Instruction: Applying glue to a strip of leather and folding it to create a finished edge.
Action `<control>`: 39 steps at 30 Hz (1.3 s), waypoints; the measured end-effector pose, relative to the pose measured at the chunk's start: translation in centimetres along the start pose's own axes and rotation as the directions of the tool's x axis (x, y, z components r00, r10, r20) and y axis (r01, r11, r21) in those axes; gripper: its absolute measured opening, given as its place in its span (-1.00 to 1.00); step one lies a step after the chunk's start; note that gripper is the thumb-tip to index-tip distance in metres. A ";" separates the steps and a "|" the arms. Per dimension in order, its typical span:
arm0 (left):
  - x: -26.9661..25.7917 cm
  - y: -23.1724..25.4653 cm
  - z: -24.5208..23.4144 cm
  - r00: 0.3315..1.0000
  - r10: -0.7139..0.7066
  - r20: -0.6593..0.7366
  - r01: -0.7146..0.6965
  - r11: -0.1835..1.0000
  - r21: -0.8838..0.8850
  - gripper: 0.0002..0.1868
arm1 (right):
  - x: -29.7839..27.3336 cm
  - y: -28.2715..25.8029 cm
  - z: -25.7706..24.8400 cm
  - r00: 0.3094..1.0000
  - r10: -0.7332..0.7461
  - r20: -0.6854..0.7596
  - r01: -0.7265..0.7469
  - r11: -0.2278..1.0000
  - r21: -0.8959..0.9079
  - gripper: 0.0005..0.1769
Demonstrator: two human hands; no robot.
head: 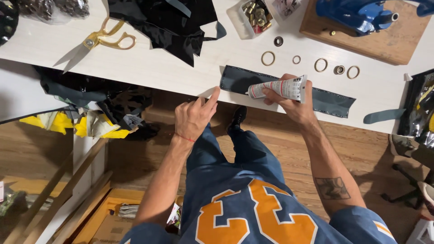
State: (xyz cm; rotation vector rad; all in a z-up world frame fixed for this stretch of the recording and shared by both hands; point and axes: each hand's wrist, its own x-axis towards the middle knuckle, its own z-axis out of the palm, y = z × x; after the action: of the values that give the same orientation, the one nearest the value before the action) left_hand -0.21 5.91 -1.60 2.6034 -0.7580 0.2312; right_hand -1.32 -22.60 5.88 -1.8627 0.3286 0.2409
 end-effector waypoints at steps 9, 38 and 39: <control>-0.2 0.0 0.4 1.000 -0.002 -0.009 0.002 1.000 0.030 -0.44 | -0.4 0.7 -1.0 1.000 -0.013 -0.022 0.013 1.000 -0.001 -0.79; 0.1 0.2 0.0 1.000 0.007 0.008 -0.007 1.000 0.019 -0.42 | -1.5 1.3 -3.4 0.997 0.002 -0.084 -0.005 1.000 -0.031 -0.80; 0.1 0.2 0.1 1.000 0.011 -0.001 -0.011 1.000 0.003 -0.41 | -1.6 1.4 -3.5 0.997 0.010 -0.082 -0.015 0.998 -0.062 -0.80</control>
State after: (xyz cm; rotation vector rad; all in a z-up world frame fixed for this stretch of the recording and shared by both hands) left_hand -0.24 5.72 -1.59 2.6023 -0.7719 0.2373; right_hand -3.27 -26.21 6.25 -1.9362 0.3927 0.1862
